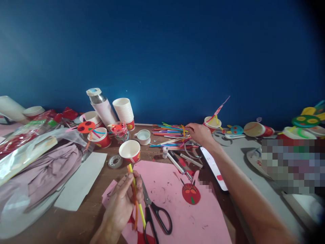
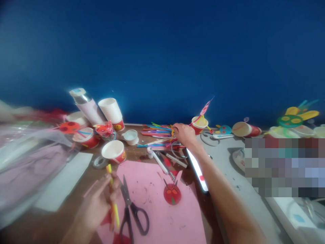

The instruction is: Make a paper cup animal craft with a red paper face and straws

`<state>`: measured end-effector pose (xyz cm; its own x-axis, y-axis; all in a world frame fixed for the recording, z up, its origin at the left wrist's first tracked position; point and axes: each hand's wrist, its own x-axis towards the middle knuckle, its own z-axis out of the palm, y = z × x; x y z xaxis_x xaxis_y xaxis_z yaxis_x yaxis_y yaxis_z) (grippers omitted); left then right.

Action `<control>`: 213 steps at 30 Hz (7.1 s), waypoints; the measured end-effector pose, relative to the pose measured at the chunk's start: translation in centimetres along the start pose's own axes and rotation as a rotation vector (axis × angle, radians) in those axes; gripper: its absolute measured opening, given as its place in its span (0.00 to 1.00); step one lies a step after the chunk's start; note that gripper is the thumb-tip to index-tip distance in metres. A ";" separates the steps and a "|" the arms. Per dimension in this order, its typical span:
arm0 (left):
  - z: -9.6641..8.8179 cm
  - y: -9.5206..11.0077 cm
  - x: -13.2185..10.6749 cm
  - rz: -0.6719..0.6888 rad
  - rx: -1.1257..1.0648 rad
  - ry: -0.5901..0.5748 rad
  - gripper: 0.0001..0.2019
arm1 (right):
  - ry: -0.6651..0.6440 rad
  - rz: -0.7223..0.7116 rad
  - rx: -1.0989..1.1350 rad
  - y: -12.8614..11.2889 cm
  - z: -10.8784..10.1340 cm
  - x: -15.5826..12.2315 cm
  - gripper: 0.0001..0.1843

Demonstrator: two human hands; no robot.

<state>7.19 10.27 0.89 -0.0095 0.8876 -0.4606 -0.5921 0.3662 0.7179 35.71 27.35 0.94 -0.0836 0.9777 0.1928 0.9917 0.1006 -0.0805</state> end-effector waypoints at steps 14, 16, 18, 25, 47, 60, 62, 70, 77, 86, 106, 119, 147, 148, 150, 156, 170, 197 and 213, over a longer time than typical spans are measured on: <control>-0.3 -0.1 0.2 -0.005 0.000 -0.030 0.11 | -0.096 -0.116 -0.096 -2.6 3.8 2.4 0.16; -0.3 -0.2 0.1 0.000 0.001 -0.038 0.10 | -0.125 -0.153 -0.094 -2.8 3.9 2.3 0.16; -0.4 -0.2 0.1 0.007 0.001 -0.053 0.08 | -0.153 -0.186 -0.089 -3.0 3.9 2.1 0.16; -0.9 -0.4 0.2 -0.019 -0.046 -0.096 0.06 | -0.149 -0.169 -0.090 -3.0 3.1 2.6 0.19; -0.8 -0.5 0.2 -0.073 -0.041 -0.137 0.07 | -0.194 -0.254 -0.116 -5.5 3.5 4.1 0.17; -1.0 -0.8 0.6 -0.045 -0.006 -0.149 0.07 | -0.201 -0.347 -0.092 -8.5 4.9 8.2 0.16; -1.0 -0.7 0.6 -0.043 -0.003 -0.149 0.08 | -0.192 -0.355 -0.072 -8.9 5.2 8.4 0.16; -0.9 -0.5 0.4 -0.042 -0.012 -0.138 0.07 | -0.001 -0.352 0.225 -8.7 3.8 8.2 0.10; -1.0 -0.7 0.5 -0.042 -0.020 -0.141 0.07 | 0.167 -0.313 0.680 -7.8 0.5 6.1 0.12; -0.9 -0.7 0.6 -0.033 -0.007 -0.121 0.08 | -0.182 -0.124 1.975 -9.0 -2.6 1.1 0.09; -0.9 -0.6 0.7 0.004 -0.014 -0.164 0.06 | -0.115 -0.076 1.718 -9.9 -4.6 -3.4 0.10; -0.9 -0.5 0.6 0.008 0.003 -0.158 0.07 | 0.012 -0.240 0.223 -3.4 0.1 2.8 0.20; -0.9 -0.9 0.6 -0.035 0.019 -0.166 0.07 | -0.107 -0.276 0.083 0.8 -1.1 -1.3 0.14; -0.9 -0.9 0.6 -0.031 0.020 -0.163 0.07 | -0.110 -0.281 0.078 0.7 -1.0 -1.5 0.13; -0.9 -0.9 0.6 -0.031 0.017 -0.161 0.06 | -0.120 -0.304 0.073 0.4 -0.7 -1.9 0.12; -0.8 -0.9 0.8 -0.025 0.014 -0.162 0.05 | -0.142 -0.432 0.089 -1.4 1.1 -2.2 0.13; -1.3 -0.8 0.8 -0.023 0.005 -0.165 0.07 | 0.306 -0.168 0.880 -1.1 -1.6 -1.6 0.11; -0.5 -0.2 0.2 0.336 -0.142 0.022 0.09 | -0.098 -0.222 1.102 -14.0 -0.3 -13.4 0.04; 0.3 0.2 -0.5 0.331 -0.146 -0.010 0.10 | -0.133 -0.277 0.968 -14.1 0.4 -14.0 0.06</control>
<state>7.33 10.01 1.42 -0.2128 0.9543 -0.2097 -0.6670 0.0150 0.7449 22.89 12.30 -1.06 -0.3668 0.9041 0.2192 0.4351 0.3750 -0.8186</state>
